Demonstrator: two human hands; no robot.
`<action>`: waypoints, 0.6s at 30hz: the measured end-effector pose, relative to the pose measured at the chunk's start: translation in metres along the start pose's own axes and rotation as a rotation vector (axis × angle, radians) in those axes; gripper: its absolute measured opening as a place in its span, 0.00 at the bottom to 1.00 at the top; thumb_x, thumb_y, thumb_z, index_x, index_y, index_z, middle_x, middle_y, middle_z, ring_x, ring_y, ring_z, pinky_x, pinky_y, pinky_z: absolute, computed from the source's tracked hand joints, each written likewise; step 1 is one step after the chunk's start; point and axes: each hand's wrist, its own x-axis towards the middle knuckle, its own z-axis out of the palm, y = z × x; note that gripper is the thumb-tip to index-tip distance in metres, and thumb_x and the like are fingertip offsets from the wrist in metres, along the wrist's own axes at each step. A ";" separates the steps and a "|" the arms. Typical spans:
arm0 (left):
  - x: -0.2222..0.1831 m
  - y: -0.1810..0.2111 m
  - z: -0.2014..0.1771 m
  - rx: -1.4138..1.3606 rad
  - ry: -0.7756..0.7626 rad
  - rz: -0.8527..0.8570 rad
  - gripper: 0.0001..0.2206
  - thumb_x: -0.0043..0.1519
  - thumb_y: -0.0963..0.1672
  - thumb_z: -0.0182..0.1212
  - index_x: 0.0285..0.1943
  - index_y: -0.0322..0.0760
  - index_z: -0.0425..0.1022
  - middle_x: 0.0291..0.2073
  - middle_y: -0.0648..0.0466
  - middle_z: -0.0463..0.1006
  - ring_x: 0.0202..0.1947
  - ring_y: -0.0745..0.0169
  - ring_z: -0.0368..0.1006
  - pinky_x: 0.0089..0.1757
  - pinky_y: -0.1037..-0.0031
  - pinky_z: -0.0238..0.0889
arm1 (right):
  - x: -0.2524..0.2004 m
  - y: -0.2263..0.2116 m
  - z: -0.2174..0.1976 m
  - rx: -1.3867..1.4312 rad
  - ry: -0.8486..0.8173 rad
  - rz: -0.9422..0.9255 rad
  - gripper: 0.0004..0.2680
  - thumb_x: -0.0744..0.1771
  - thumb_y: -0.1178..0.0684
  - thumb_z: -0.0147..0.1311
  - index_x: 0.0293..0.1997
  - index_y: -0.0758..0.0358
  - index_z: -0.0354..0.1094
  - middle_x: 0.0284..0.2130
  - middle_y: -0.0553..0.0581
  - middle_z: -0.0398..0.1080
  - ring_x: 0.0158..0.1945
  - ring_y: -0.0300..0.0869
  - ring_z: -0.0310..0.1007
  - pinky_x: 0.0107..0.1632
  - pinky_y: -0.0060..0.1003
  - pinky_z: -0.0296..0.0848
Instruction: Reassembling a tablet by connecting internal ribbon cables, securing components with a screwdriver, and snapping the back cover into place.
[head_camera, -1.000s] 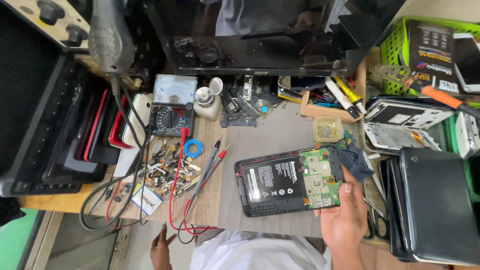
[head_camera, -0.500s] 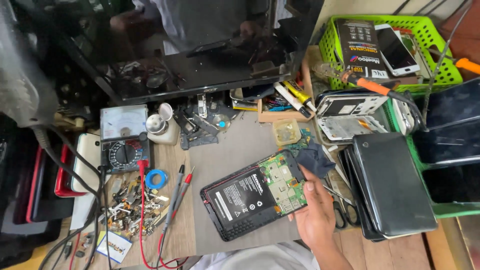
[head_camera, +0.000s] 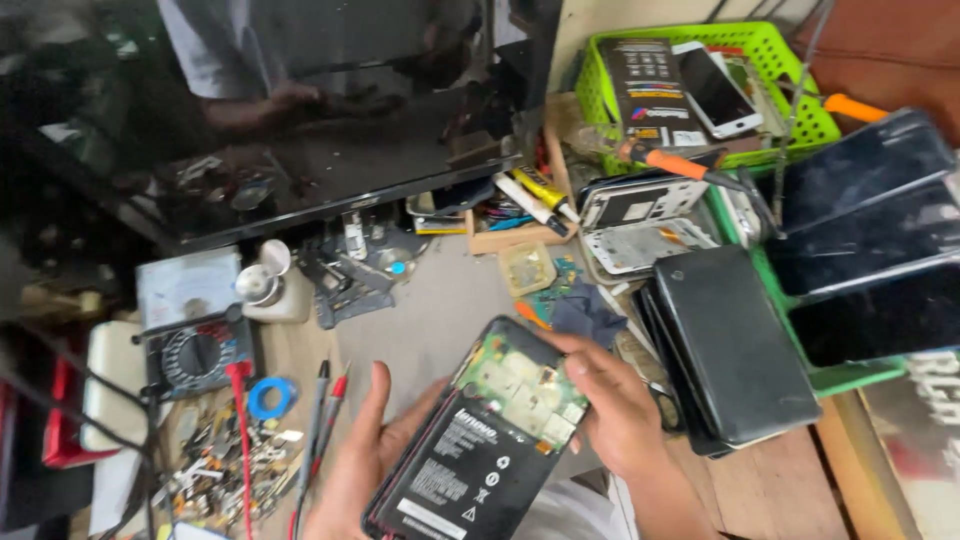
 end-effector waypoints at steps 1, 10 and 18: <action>0.004 -0.003 0.005 0.119 0.082 0.041 0.36 0.59 0.60 0.41 0.73 0.41 0.62 0.64 0.36 0.72 0.58 0.35 0.72 0.54 0.50 0.65 | 0.000 -0.008 0.002 -0.115 -0.039 -0.024 0.20 0.68 0.45 0.49 0.63 0.69 0.69 0.45 0.67 0.76 0.26 0.44 0.66 0.22 0.37 0.65; 0.017 -0.032 -0.044 0.163 0.644 -0.067 0.41 0.55 0.63 0.43 0.66 0.29 0.71 0.52 0.35 0.78 0.53 0.37 0.75 0.55 0.56 0.65 | 0.003 -0.037 0.007 -0.550 -0.175 -0.229 0.22 0.70 0.42 0.44 0.70 0.63 0.58 0.56 0.64 0.72 0.55 0.45 0.73 0.47 0.38 0.74; 0.024 -0.050 -0.062 -0.330 -0.299 0.012 0.56 0.51 0.68 0.45 0.77 0.22 0.53 0.67 0.22 0.62 0.65 0.28 0.64 0.63 0.42 0.57 | -0.009 -0.050 -0.002 -0.699 0.141 -0.431 0.16 0.66 0.65 0.55 0.62 0.74 0.66 0.48 0.68 0.74 0.48 0.46 0.76 0.52 0.35 0.76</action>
